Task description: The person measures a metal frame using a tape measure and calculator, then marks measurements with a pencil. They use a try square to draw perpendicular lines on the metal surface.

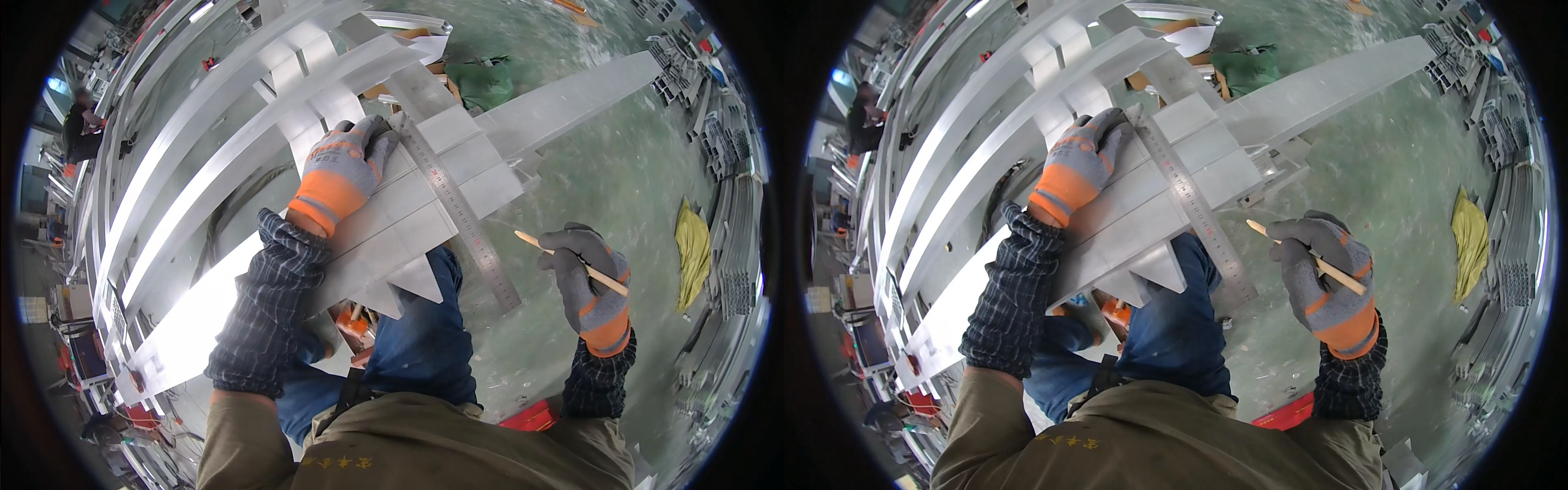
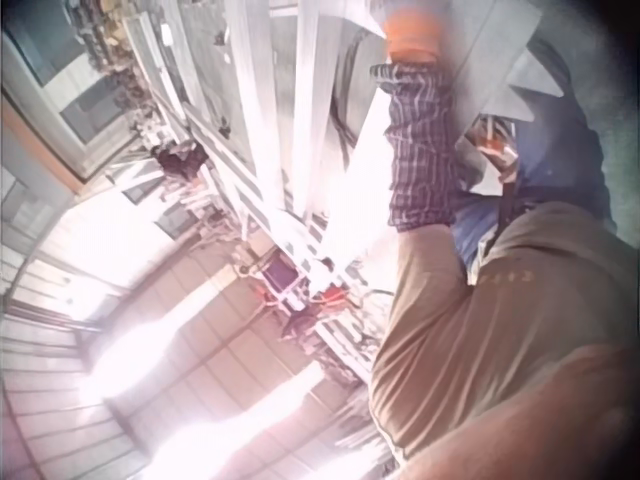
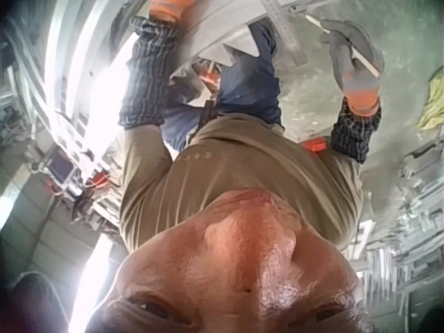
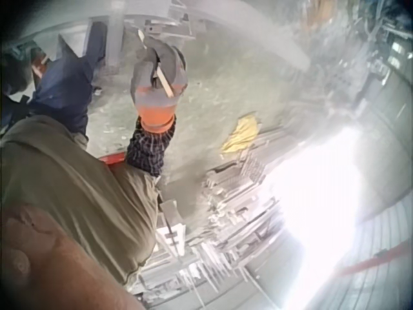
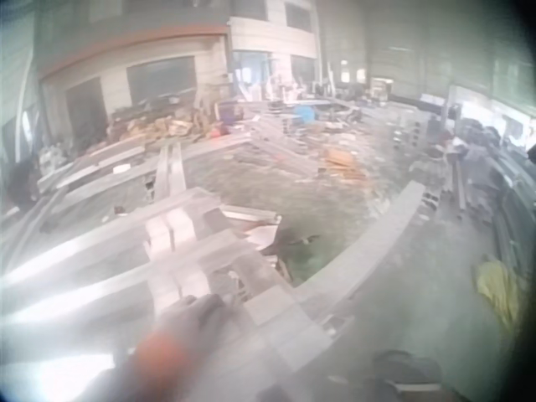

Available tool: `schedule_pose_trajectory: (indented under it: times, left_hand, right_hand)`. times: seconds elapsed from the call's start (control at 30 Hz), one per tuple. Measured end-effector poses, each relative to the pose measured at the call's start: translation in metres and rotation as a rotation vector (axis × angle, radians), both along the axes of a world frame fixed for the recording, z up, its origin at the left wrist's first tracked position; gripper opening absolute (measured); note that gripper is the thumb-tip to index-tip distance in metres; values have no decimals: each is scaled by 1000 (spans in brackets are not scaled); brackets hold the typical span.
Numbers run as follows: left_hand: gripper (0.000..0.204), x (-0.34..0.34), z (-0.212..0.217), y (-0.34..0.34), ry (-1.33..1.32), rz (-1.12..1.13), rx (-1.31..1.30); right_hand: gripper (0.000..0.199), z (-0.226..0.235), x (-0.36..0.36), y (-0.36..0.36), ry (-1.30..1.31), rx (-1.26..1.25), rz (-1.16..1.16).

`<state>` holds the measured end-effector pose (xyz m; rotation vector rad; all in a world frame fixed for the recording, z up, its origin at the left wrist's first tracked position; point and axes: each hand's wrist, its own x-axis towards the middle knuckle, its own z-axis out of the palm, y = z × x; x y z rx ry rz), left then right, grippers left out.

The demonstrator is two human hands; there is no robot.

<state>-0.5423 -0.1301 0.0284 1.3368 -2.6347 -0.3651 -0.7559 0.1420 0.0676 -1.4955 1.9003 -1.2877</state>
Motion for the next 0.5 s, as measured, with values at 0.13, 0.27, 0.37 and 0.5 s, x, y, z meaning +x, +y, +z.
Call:
schedule_pose_trajectory:
  times: [0.13, 0.27, 0.37, 0.5]
  left_hand:
    - [41, -11, -1, 0, -51, 10, -17]
    - [41, -12, -6, 0, -38, -13, -76]
    - [41, -14, -7, -1, -31, -18, -72]
    - [41, -15, -4, 1, -12, -19, -25]
  right_hand:
    - [18, 1, -2, 0, -23, -3, -33]
    - [19, 0, -4, -4, -53, 0, -63]
    - [18, -1, -5, -14, -71, -35, -69]
    - [22, -1, -6, -25, -59, -55, -49]
